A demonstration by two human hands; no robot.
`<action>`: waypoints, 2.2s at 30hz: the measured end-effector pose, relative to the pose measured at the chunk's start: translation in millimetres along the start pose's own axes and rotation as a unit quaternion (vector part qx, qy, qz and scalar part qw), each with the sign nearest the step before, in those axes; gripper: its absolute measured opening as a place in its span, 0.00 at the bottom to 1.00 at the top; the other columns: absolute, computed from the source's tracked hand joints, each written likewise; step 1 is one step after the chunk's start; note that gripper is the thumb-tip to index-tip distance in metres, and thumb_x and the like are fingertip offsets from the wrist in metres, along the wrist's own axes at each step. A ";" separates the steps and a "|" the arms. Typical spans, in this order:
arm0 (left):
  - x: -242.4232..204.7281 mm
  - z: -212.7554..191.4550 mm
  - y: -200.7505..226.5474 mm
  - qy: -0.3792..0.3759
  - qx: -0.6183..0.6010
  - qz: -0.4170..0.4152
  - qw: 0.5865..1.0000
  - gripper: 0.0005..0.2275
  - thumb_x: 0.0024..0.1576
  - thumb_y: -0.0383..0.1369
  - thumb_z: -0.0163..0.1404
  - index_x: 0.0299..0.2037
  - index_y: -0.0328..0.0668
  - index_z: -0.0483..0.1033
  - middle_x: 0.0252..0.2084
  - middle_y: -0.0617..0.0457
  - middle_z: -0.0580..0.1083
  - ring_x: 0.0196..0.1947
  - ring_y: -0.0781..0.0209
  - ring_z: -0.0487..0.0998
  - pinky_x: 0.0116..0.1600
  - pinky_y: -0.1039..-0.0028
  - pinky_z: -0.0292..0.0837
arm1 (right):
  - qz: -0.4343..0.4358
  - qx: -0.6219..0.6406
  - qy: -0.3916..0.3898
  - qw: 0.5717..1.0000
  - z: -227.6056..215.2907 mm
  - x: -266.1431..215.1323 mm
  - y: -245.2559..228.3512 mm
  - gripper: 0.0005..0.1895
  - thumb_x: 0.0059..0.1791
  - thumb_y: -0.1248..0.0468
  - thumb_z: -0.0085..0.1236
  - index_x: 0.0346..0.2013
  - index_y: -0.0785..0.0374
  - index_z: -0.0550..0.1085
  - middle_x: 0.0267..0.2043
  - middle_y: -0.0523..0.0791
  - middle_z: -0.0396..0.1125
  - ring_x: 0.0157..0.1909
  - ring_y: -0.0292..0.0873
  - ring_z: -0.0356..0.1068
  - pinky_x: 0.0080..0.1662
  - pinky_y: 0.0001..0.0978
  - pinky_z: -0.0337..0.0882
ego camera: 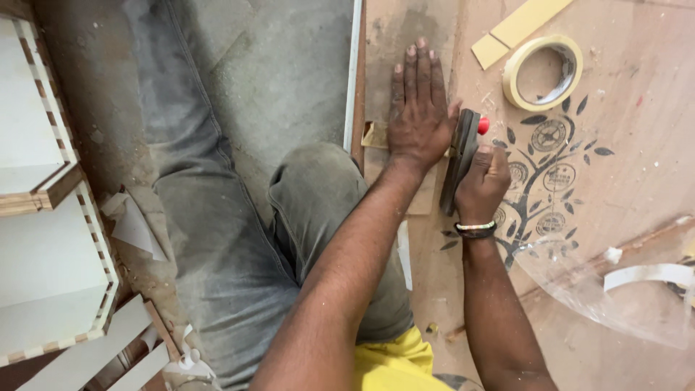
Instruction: The person applies yellow edge banding to the edges of a wooden shelving unit. They peel the backing from small strips of banding, position them on the wood edges, and use a hand-held roller tool to press the banding firmly onto the surface.
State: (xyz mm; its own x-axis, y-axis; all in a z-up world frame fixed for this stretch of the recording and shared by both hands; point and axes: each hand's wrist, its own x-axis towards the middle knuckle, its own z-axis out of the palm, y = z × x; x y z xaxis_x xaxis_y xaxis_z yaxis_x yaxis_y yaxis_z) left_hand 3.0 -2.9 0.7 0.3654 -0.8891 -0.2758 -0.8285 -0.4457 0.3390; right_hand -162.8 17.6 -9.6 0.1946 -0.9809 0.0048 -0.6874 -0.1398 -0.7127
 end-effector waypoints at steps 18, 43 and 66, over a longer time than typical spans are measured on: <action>-4.1 6.7 0.1 -0.017 0.005 0.019 1.000 0.36 0.70 0.49 0.36 0.76 0.25 0.37 0.80 0.34 0.36 0.81 0.43 0.33 0.82 0.55 0.26 | 0.029 0.009 0.013 0.999 24.6 58.5 13.7 0.21 0.62 0.57 0.41 0.31 0.68 0.68 0.23 0.48 0.62 0.26 0.42 0.62 0.33 0.42 0.64; -39.3 -5.2 -31.2 -0.012 -0.078 0.215 0.973 0.17 0.51 0.42 0.57 0.50 0.49 0.77 0.54 0.53 0.72 0.58 0.57 0.70 0.65 0.62 0.64 | -0.020 0.040 0.035 0.998 17.0 52.6 4.6 0.23 0.63 0.57 0.46 0.28 0.69 0.64 0.22 0.48 0.58 0.25 0.42 0.58 0.32 0.41 0.61; -18.0 -4.2 13.5 -0.012 0.046 -0.135 0.990 0.32 0.69 0.54 0.34 0.78 0.48 0.39 0.81 0.38 0.40 0.82 0.41 0.38 0.80 0.39 0.27 | -0.003 -0.013 0.030 0.999 16.4 33.2 2.8 0.20 0.63 0.60 0.43 0.30 0.71 0.60 0.26 0.54 0.55 0.29 0.54 0.58 0.37 0.48 0.60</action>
State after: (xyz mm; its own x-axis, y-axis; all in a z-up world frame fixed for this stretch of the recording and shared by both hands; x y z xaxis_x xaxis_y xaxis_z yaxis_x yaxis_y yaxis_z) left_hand -12.9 6.7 14.1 0.5689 -0.7363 -0.3663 -0.7380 -0.6536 0.1676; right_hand -146.8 -13.1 -22.9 0.1561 -0.9864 0.0512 -0.7053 -0.1476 -0.6934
